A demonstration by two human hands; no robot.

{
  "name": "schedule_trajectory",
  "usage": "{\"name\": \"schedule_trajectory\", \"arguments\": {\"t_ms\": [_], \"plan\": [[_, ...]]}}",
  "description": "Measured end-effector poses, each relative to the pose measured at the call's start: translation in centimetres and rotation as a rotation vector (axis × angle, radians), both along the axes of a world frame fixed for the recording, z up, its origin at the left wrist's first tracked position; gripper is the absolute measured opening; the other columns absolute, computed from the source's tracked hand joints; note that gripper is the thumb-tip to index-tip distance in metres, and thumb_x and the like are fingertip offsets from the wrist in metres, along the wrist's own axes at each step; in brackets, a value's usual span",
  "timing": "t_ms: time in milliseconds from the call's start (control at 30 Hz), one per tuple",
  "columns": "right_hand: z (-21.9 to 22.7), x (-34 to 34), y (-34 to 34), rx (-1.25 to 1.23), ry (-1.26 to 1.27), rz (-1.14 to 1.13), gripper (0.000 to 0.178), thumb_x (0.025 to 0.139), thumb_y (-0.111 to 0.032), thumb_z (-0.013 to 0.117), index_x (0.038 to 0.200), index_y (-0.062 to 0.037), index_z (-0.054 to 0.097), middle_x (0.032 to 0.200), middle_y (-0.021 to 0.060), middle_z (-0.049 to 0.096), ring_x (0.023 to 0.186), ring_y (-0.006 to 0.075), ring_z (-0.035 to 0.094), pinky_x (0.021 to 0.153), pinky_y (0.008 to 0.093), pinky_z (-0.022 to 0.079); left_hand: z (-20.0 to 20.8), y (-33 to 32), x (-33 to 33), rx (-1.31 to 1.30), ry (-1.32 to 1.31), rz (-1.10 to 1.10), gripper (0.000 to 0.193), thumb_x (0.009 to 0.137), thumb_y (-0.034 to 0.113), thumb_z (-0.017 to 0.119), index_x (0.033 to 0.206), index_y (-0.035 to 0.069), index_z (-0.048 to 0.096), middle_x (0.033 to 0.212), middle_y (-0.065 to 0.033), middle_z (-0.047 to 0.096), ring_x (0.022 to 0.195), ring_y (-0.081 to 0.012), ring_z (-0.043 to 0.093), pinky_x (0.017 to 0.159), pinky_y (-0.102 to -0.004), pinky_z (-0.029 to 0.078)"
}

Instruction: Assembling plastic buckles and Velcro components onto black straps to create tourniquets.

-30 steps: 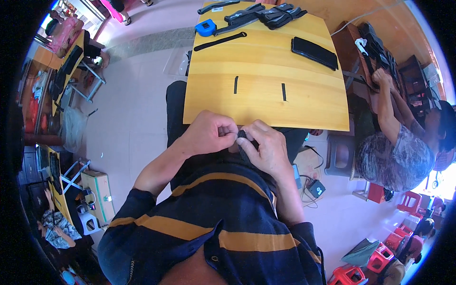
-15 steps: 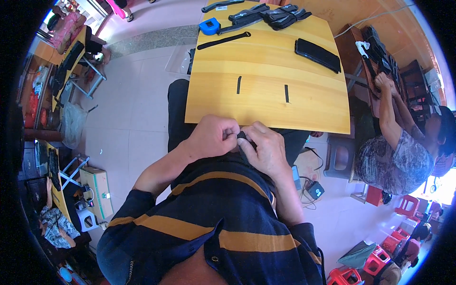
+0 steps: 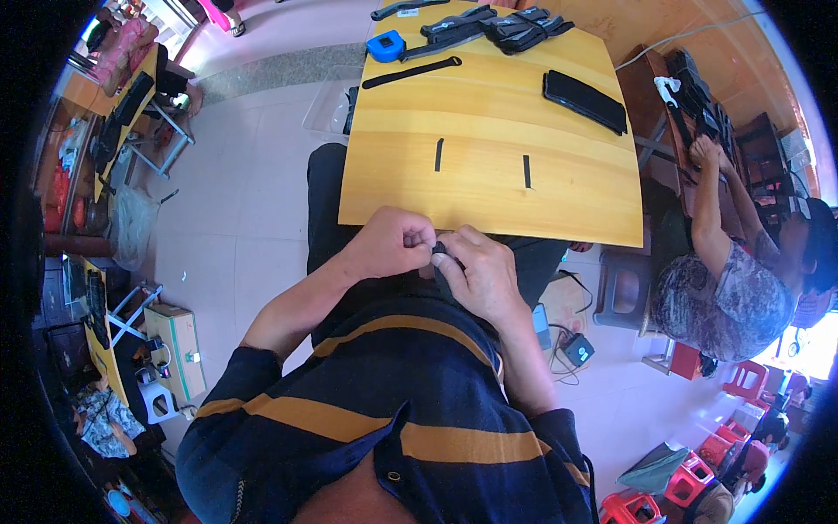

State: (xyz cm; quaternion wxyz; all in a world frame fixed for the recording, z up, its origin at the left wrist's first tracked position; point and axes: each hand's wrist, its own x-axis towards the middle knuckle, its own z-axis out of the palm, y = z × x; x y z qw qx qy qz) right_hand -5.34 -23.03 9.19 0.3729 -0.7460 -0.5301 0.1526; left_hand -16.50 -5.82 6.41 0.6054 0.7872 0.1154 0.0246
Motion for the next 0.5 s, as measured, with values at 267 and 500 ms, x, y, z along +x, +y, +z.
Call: {"name": "schedule_trajectory", "arguments": {"t_ms": [267, 500], "plan": [[-1.1, 0.2, 0.1, 0.046, 0.043, -0.01, 0.019, 0.089, -0.01, 0.068, 0.107, -0.0044, 0.07, 0.089, 0.0151, 0.066, 0.085, 0.0363, 0.068, 0.073, 0.0425, 0.054, 1.2, -1.3, -0.3, 0.367, -0.154, 0.098, 0.002, 0.076, 0.006, 0.068, 0.075, 0.006, 0.066, 0.059, -0.0081, 0.062, 0.049, -0.0201, 0.059, 0.051, -0.0334, 0.046], [-2.3, -0.1, 0.2, 0.037, 0.16, 0.02, 0.021, 0.095, -0.009, 0.061, 0.115, -0.0041, 0.067, 0.094, 0.0173, 0.066, 0.089, 0.0373, 0.066, 0.078, 0.0423, 0.053, 0.9, -2.2, -0.6, 0.551, -0.189, 0.157, 0.009, 0.074, 0.01, 0.068, 0.069, 0.008, 0.062, 0.06, -0.0109, 0.062, 0.054, -0.0314, 0.062, 0.052, -0.0416, 0.049]]}}
